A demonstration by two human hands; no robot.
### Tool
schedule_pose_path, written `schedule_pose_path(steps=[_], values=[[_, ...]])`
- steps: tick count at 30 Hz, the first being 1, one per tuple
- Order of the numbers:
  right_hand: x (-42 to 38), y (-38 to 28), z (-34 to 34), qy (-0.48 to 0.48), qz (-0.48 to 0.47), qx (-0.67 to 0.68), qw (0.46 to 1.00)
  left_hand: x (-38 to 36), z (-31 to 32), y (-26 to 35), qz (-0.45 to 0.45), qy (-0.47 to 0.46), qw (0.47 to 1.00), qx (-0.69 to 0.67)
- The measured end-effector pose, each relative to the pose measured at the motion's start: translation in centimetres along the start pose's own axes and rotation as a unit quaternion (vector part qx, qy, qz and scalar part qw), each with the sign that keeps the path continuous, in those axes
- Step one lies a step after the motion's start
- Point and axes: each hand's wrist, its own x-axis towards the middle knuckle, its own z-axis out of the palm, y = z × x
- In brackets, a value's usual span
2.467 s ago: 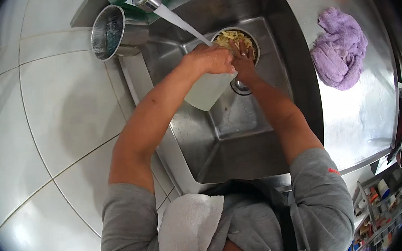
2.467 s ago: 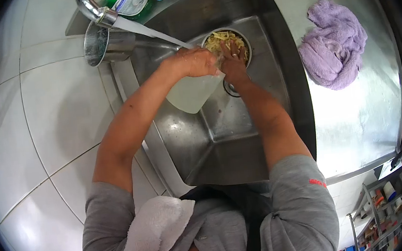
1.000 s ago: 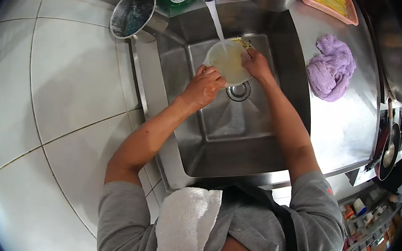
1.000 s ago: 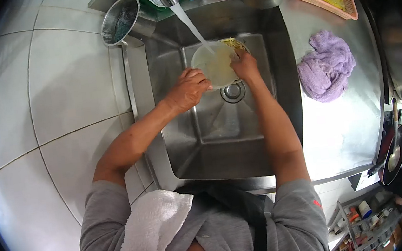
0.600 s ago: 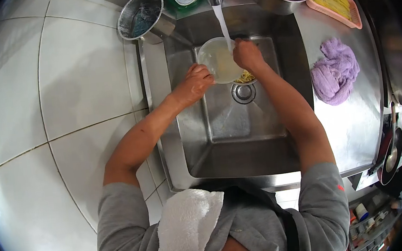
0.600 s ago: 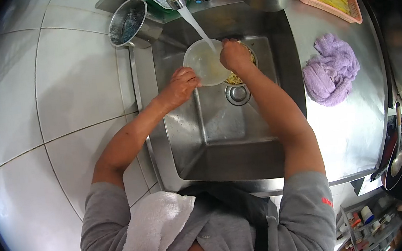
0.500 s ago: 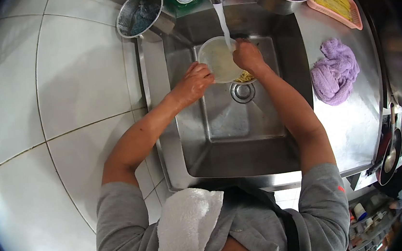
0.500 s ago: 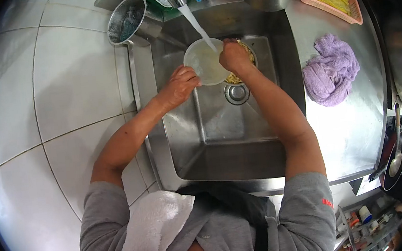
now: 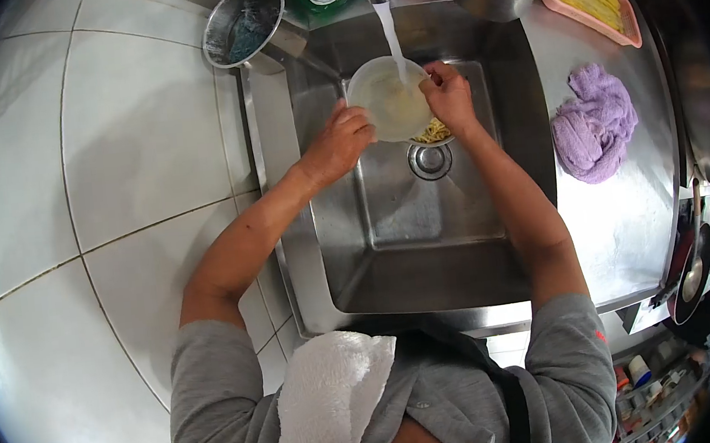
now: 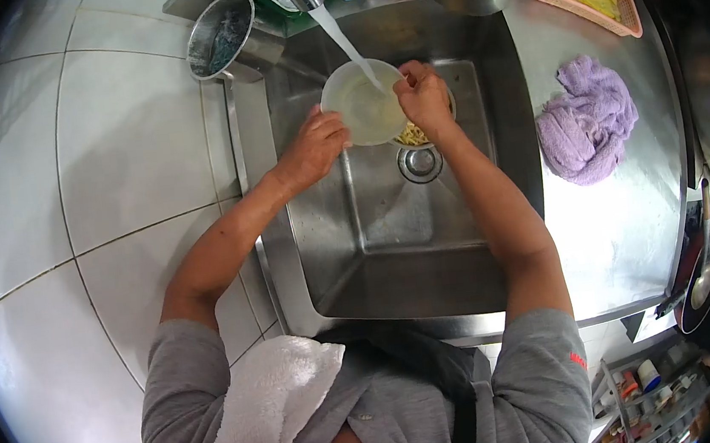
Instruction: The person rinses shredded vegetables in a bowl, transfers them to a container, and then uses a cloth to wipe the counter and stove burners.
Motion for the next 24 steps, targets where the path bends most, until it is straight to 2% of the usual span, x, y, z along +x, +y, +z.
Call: schedule_pose_path(steps=[2, 3, 6, 8, 9, 12, 13, 15, 18, 19, 22, 23, 24], values=[[-0.2, 0.1, -0.2, 0.051, -0.042, 0.016, 0.998, 0.8, -0.7, 0.5, -0.014, 0.028, 0.998, 0.057], [-0.4, 0.1, -0.3, 0.047, -0.062, 0.013, 0.997, 1.2, -1.1, 0.9, -0.022, 0.041, 0.995, 0.086], [-1.5, 0.0, -0.5, 0.04, -0.128, -0.005, 0.991, 4.0, -0.8, 0.7, 0.001, -0.005, 1.0, -0.008], [-2.0, -0.7, -0.2, 0.037, -0.188, -0.027, 0.981, 6.5, 0.4, 0.9, -0.049, -0.172, 0.974, 0.138], [-2.1, -0.6, -0.1, 0.035, -0.184, -0.056, 0.981, 7.9, 1.3, 1.1, -0.075, -0.251, 0.942, 0.207], [-1.9, -1.4, -0.5, 0.086, -0.16, -0.094, 0.979, 9.6, 8.8, 0.1, -0.313, -0.189, 0.914, 0.176], [-1.5, -1.1, -0.6, 0.096, -0.168, -0.09, 0.977, 10.6, 9.5, -0.1, -0.287, -0.208, 0.933, 0.063], [-1.7, 0.5, -0.7, 0.112, -0.176, -0.083, 0.975, 11.5, 10.9, -0.2, -0.226, -0.245, 0.928, -0.168], [-1.3, 2.6, -1.6, 0.151, -0.13, -0.075, 0.977, 12.5, 10.8, -1.7, -0.364, -0.08, 0.898, -0.233], [-1.0, 2.8, -2.2, 0.162, -0.126, -0.096, 0.974, 12.0, 7.4, 0.8, -0.342, -0.077, 0.925, -0.145], [0.4, 3.4, -3.2, 0.193, -0.02, -0.064, 0.979, 10.5, 2.9, 4.0, -0.183, -0.173, 0.966, -0.05], [0.4, 2.5, -4.2, 0.116, 0.117, 0.055, 0.985, 9.5, 3.2, 4.0, -0.154, -0.132, 0.978, -0.053], [-0.1, 1.3, -4.7, 0.092, 0.142, 0.065, 0.983, 8.2, 4.0, 3.8, -0.127, -0.09, 0.986, -0.059]])
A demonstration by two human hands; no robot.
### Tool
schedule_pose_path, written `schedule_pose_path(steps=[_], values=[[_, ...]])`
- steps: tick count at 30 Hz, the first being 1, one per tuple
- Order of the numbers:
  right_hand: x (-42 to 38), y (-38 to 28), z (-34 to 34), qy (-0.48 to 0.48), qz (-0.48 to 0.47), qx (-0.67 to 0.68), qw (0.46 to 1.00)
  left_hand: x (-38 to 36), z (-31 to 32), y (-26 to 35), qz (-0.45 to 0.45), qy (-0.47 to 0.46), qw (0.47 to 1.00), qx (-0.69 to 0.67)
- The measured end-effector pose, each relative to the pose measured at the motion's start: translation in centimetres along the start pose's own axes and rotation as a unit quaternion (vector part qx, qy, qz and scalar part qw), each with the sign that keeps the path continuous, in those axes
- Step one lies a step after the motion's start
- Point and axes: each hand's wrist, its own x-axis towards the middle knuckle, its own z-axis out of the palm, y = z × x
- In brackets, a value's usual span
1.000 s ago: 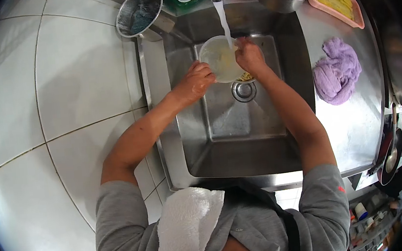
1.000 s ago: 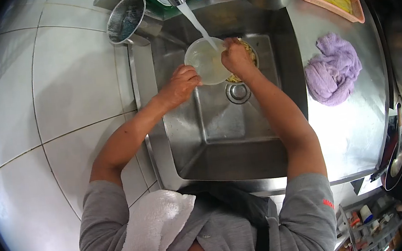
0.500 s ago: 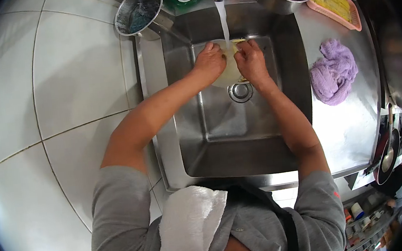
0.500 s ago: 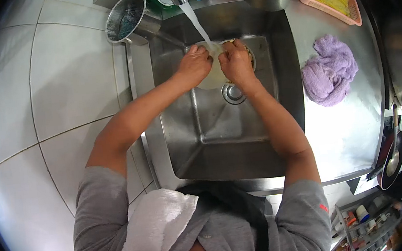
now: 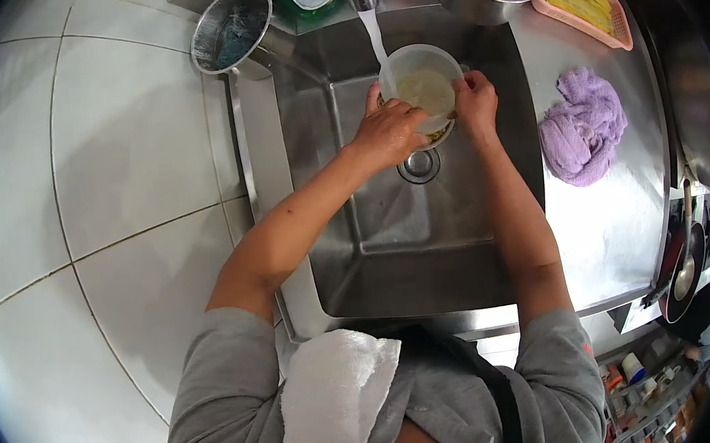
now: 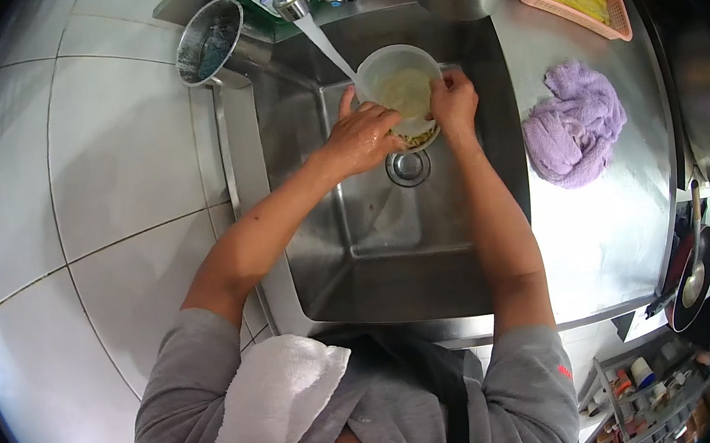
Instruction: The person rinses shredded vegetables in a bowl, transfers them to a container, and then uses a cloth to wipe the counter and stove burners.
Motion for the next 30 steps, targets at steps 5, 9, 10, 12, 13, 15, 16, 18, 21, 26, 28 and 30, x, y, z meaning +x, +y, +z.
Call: schedule_pose_path(steps=[5, 9, 10, 12, 13, 15, 16, 18, 21, 26, 28, 30], values=[[2.0, -0.1, -2.5, -0.095, 0.116, 0.108, 0.983, -1.6, -0.5, 0.2, 0.025, 0.109, 0.976, -0.188], [3.2, 6.2, -3.9, -0.063, -0.032, 0.007, 0.997, -1.4, 0.1, -2.0, -0.108, 0.017, 0.94, -0.322], [2.8, 8.0, -3.3, -0.1, 0.012, 0.071, 0.992, -0.9, 1.0, -2.8, -0.131, -0.001, 0.932, -0.339], [1.6, 10.5, -2.5, -0.17, 0.1, 0.194, 0.961, 0.1, 2.5, -4.5, -0.076, -0.023, 0.93, -0.358], [1.3, 10.9, -1.6, -0.174, 0.108, 0.173, 0.963, 0.3, 2.5, -4.7, -0.051, -0.034, 0.929, -0.364], [1.2, 11.1, 1.3, -0.183, 0.125, 0.138, 0.965, 0.9, 1.7, -4.6, -0.057, -0.072, 0.937, -0.336], [1.1, 10.1, 2.8, -0.194, 0.122, 0.16, 0.96, 1.0, 1.8, -5.0, -0.071, -0.087, 0.937, -0.33], [1.3, 7.4, 5.3, -0.229, 0.136, 0.216, 0.94, 1.1, 3.1, -6.5, -0.105, -0.11, 0.933, -0.326], [2.4, 6.2, 9.2, -0.307, 0.186, 0.281, 0.89, 0.2, 2.1, -6.8, -0.202, -0.136, 0.889, -0.388], [0.7, 3.4, 9.5, -0.381, 0.111, 0.024, 0.917, -3.8, 1.4, -4.9, -0.237, -0.118, 0.844, -0.467], [0.4, 3.4, 7.2, -0.338, -0.137, -0.313, 0.877, -5.4, 3.4, -2.8, -0.127, -0.108, 0.892, -0.421], [0.0, 0.0, 2.4, -0.316, -0.098, -0.272, 0.904, -7.0, 6.6, 0.5, -0.082, -0.068, 0.918, -0.382]])
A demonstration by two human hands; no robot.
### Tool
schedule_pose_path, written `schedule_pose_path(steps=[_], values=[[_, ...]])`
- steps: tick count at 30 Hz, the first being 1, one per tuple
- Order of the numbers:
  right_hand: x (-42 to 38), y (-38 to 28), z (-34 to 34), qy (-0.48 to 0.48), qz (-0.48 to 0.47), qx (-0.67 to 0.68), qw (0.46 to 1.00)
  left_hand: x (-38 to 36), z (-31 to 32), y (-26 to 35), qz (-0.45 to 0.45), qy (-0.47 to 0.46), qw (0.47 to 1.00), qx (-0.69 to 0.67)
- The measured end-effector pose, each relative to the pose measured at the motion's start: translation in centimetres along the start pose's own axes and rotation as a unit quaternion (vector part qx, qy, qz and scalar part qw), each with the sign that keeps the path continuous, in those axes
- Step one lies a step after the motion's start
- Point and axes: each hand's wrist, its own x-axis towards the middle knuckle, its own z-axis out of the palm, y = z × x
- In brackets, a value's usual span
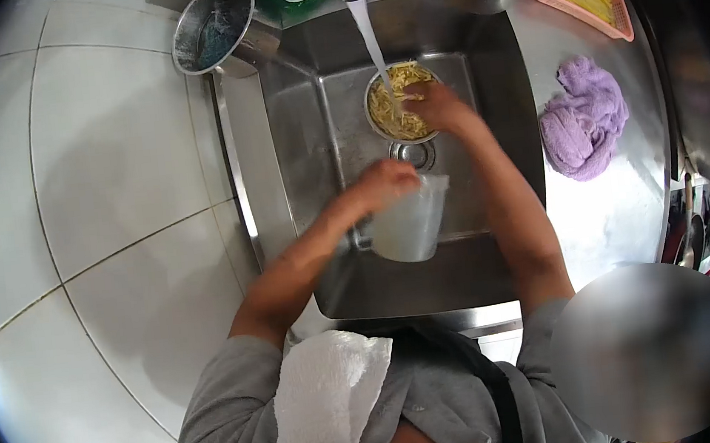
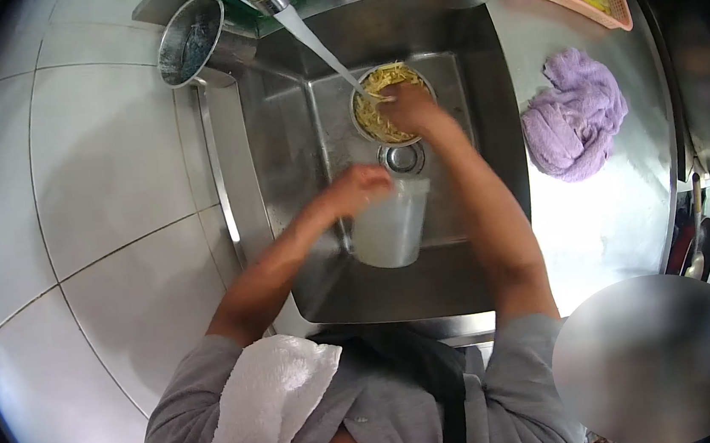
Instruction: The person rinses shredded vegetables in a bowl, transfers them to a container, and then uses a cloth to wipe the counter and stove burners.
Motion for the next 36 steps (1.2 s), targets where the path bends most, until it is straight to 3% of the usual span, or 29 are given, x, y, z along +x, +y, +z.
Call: schedule_pose_path(steps=[2, 4, 7, 10, 12, 13, 14, 15, 17, 20, 24, 27, 33, 36], values=[[-4.4, -0.3, -4.3, 0.134, -0.054, 0.11, 0.983, -0.7, 3.4, 1.1, 0.126, -0.063, 0.979, 0.148], [-8.2, -0.9, -7.6, 0.301, -0.13, 0.203, 0.923, -2.0, 7.0, 2.0, 0.162, -0.077, 0.947, 0.265], [-11.5, 0.1, -10.4, 0.451, -0.142, 0.315, 0.823, -2.5, 9.7, 0.9, 0.137, -0.153, 0.924, 0.322], [-11.3, 4.0, -11.4, 0.47, -0.177, 0.426, 0.752, -1.0, 8.9, 0.6, 0.234, 0.029, 0.948, 0.215], [-11.2, 5.3, -12.0, 0.435, -0.211, 0.508, 0.713, 2.8, 5.0, 1.6, 0.154, 0.077, 0.964, 0.203], [-11.1, 5.9, -12.3, 0.413, -0.221, 0.552, 0.69, 5.5, 3.0, 1.4, 0.056, 0.106, 0.99, 0.072], [-11.1, 6.4, -12.4, 0.391, -0.23, 0.594, 0.664, 8.2, 1.3, -0.5, 0.151, 0.213, 0.951, 0.167], [-11.1, 7.0, -12.7, 0.387, -0.227, 0.587, 0.674, 11.1, -0.8, -1.8, 0.108, 0.209, 0.949, 0.211], [-11.1, 7.1, -12.7, 0.387, -0.215, 0.584, 0.68, 16.4, -2.5, -5.5, 0.111, 0.285, 0.909, 0.282], [-10.5, 6.9, -12.7, 0.393, -0.226, 0.544, 0.706, 20.1, -2.4, -7.2, 0.043, 0.225, 0.936, 0.267], [-10.5, 6.6, -12.4, 0.388, -0.223, 0.547, 0.708, 18.4, 0.1, -8.8, 0.097, 0.155, 0.923, 0.339], [-10.1, 6.8, -12.5, 0.392, -0.217, 0.548, 0.707, 16.0, 0.9, -8.9, 0.098, 0.161, 0.885, 0.426], [-10.2, 6.4, -12.5, 0.399, -0.196, 0.537, 0.716, 17.9, 0.2, -8.5, -0.06, 0.092, 0.907, 0.406], [-10.1, 6.6, -12.5, 0.39, -0.207, 0.555, 0.705, 19.6, -1.5, -9.4, -0.079, 0.068, 0.889, 0.446]])
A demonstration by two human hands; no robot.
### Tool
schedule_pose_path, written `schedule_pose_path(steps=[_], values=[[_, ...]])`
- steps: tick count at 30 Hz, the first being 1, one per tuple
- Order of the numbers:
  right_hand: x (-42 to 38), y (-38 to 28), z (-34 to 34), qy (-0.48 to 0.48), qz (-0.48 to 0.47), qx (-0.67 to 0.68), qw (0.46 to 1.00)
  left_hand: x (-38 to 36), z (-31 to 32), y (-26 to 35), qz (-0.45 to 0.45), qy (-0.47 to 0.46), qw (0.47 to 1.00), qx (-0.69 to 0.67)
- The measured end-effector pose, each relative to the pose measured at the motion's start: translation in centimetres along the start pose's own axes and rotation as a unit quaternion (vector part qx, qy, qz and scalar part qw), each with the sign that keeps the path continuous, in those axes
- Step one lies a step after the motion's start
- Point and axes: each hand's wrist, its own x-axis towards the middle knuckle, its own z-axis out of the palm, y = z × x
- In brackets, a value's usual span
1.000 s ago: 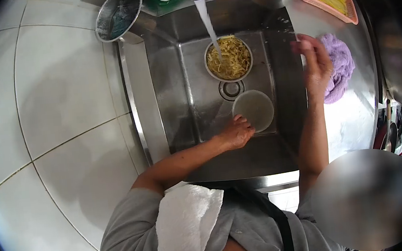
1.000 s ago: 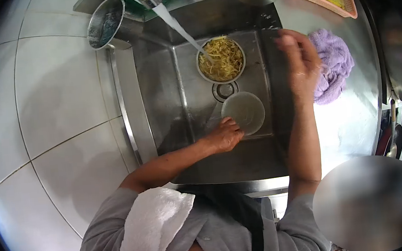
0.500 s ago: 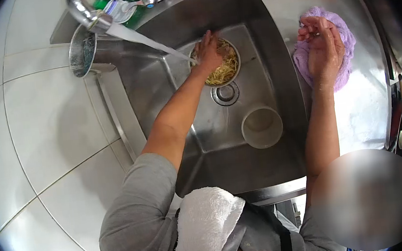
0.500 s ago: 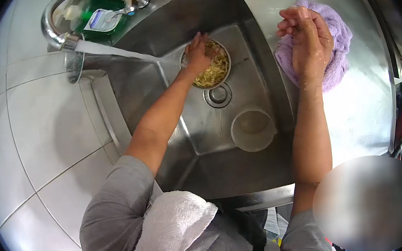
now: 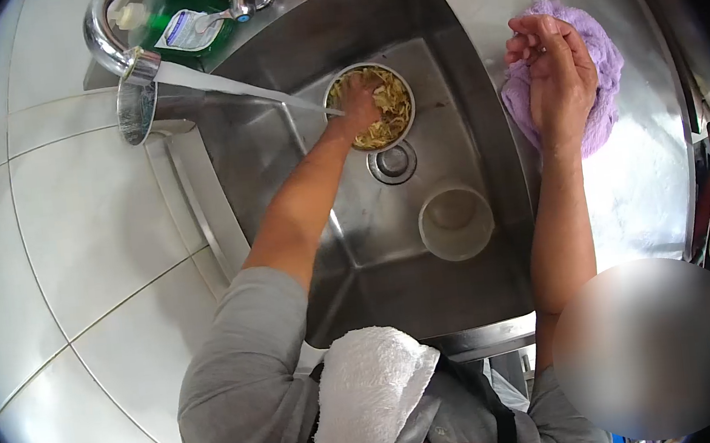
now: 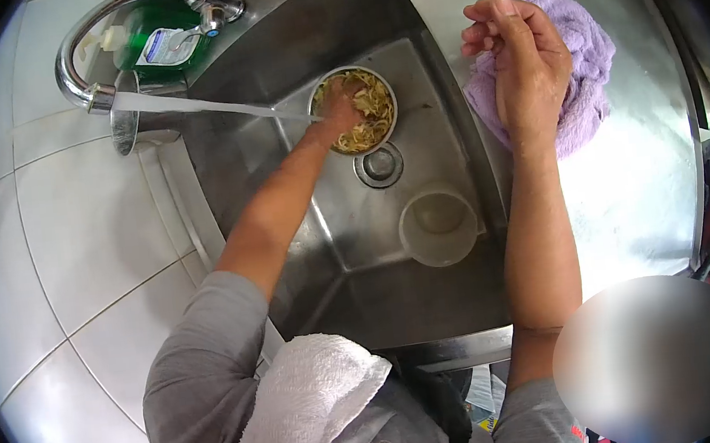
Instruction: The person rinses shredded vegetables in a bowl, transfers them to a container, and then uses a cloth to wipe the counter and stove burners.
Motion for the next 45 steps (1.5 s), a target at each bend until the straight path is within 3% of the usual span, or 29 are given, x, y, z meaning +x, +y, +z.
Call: schedule_pose_path(steps=[3, 6, 9, 12, 15, 18, 20, 22, 30, 33, 34, 36, 42, 45], values=[[0.0, 0.0, -0.2, 0.001, 0.005, -0.002, 1.0, 0.5, -4.4, 0.1, -0.01, -0.141, 0.984, -0.107], [0.1, 0.0, -0.1, 0.004, 0.005, -0.01, 1.0, 0.8, -5.4, 1.3, 0.027, -0.084, 0.994, -0.068], [0.1, 0.0, 0.1, 0.008, 0.005, -0.013, 1.0, 0.0, -1.9, 3.1, 0.05, 0.042, 0.995, -0.08], [0.2, -0.2, 0.1, 0.012, 0.012, -0.015, 1.0, -0.5, -1.5, 3.4, 0.057, 0.034, 0.997, 0.029], [0.1, -0.2, 0.1, 0.011, 0.011, -0.015, 1.0, 1.8, -2.1, 0.2, 0.057, -0.085, 0.992, -0.075], [0.1, -0.2, -0.1, 0.01, 0.008, -0.018, 1.0, -0.9, -2.7, -0.8, 0.113, -0.136, 0.984, -0.002], [0.1, -0.1, 0.2, 0.006, 0.011, -0.031, 0.999, -3.8, -0.3, 0.3, 0.115, -0.041, 0.992, 0.026], [0.0, -0.1, 0.0, 0.004, 0.017, -0.057, 0.998, -4.0, 0.6, 1.2, 0.093, -0.003, 0.995, 0.032], [0.0, -0.3, 0.0, 0.002, 0.017, -0.028, 0.999, 0.0, 0.6, -0.8, -0.005, -0.039, 0.999, -0.023], [0.0, -0.4, 0.1, 0.01, 0.015, -0.027, 0.999, 0.6, -2.6, -2.3, 0.043, -0.163, 0.974, -0.151], [0.0, -0.4, 0.1, 0.013, 0.016, -0.033, 0.999, 0.1, -3.9, -1.9, 0.041, -0.163, 0.978, -0.127], [0.0, -0.3, 0.0, 0.002, 0.015, -0.017, 1.0, -1.5, -5.4, -0.8, 0.038, -0.161, 0.983, -0.083], [0.0, -0.1, 0.1, 0.014, 0.017, -0.029, 0.999, -5.1, -0.6, 0.5, 0.06, -0.064, 0.994, 0.067], [0.0, -0.2, 0.3, 0.016, 0.018, -0.042, 0.999, -3.8, 2.8, -1.8, 0.043, -0.009, 0.999, 0.029]])
